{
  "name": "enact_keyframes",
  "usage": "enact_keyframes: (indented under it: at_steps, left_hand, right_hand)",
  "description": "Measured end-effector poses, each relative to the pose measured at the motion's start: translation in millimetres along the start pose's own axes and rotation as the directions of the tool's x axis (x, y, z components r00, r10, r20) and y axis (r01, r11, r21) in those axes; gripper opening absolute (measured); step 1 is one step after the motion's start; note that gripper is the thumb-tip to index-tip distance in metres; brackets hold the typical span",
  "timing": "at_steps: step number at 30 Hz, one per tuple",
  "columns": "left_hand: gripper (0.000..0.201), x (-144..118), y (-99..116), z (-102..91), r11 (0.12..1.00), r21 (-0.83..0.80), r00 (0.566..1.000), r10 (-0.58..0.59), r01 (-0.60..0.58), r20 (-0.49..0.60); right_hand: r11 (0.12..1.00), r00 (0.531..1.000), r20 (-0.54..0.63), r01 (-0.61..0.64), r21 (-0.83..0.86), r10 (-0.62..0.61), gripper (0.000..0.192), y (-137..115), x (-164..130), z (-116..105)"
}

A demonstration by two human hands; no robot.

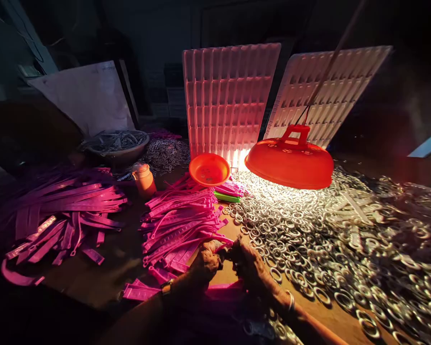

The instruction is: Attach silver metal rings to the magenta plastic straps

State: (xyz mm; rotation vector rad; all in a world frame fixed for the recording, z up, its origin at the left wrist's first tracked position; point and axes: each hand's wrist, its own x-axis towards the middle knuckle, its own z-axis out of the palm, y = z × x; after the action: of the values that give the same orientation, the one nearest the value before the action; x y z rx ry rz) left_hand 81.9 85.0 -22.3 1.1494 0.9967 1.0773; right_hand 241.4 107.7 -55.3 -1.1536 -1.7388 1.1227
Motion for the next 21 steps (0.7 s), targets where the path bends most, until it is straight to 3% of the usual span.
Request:
enact_keyframes:
  at_steps: [2, 4, 5, 7, 9, 12, 14, 15, 19, 21]
  left_hand:
    - [0.033, 0, 1, -4.7, 0.988, -0.066, 0.99, -0.14, 0.139, -0.017]
    - [0.042, -2, 1, -7.7, 0.944, -0.09, 0.947, -0.32, 0.317, -0.02]
    - [0.047, -2, 2, -8.3, 0.929, -0.11, 0.934, -0.357, 0.354, -0.003]
    - [0.056, -2, 2, -7.9, 0.929, -0.145, 0.939, -0.343, 0.34, 0.009]
    - [0.063, 0, 4, -6.0, 0.936, -0.22, 0.956, -0.291, 0.274, -0.047]
    - [0.062, 6, 8, -3.2, 0.906, -0.335, 0.952, -0.298, 0.259, -0.07]
    - [0.062, 10, 11, -2.4, 0.898, -0.356, 0.958, -0.287, 0.26, -0.024]
    - [0.063, 11, 12, -2.3, 0.9, -0.347, 0.959, -0.284, 0.263, -0.012]
    - [0.066, 15, 10, -3.6, 0.915, -0.291, 0.955, -0.295, 0.278, -0.016]
    - [0.064, 15, 7, -4.6, 0.951, -0.22, 0.973, -0.228, 0.219, -0.019]
  right_hand:
    - [0.999, 0.999, 0.009, 0.032, -0.016, -0.032, 0.006, -2, 1, 2]
    - [0.997, 0.996, 0.036, 0.079, 0.003, -0.079, 0.01, -5, 3, 5]
    - [0.995, 0.995, 0.043, 0.094, 0.014, -0.095, 0.014, -8, 5, 5]
    - [0.996, 0.998, 0.022, 0.063, 0.066, -0.065, 0.022, -15, 12, 4]
    - [0.972, 0.999, -0.015, -0.028, 0.231, 0.032, 0.03, -25, 22, -1]
    - [0.778, 0.987, 0.011, -0.134, 0.613, 0.161, 0.041, -39, 38, -14]
    - [0.66, 0.979, 0.037, -0.165, 0.733, 0.203, 0.045, -44, 46, -23]
    - [0.646, 0.975, 0.044, -0.179, 0.742, 0.22, 0.046, -44, 48, -26]
    - [0.755, 0.969, 0.049, -0.221, 0.617, 0.243, 0.043, -32, 44, -26]
    - [0.819, 0.968, 0.058, -0.239, 0.522, 0.246, 0.04, -24, 39, -21]
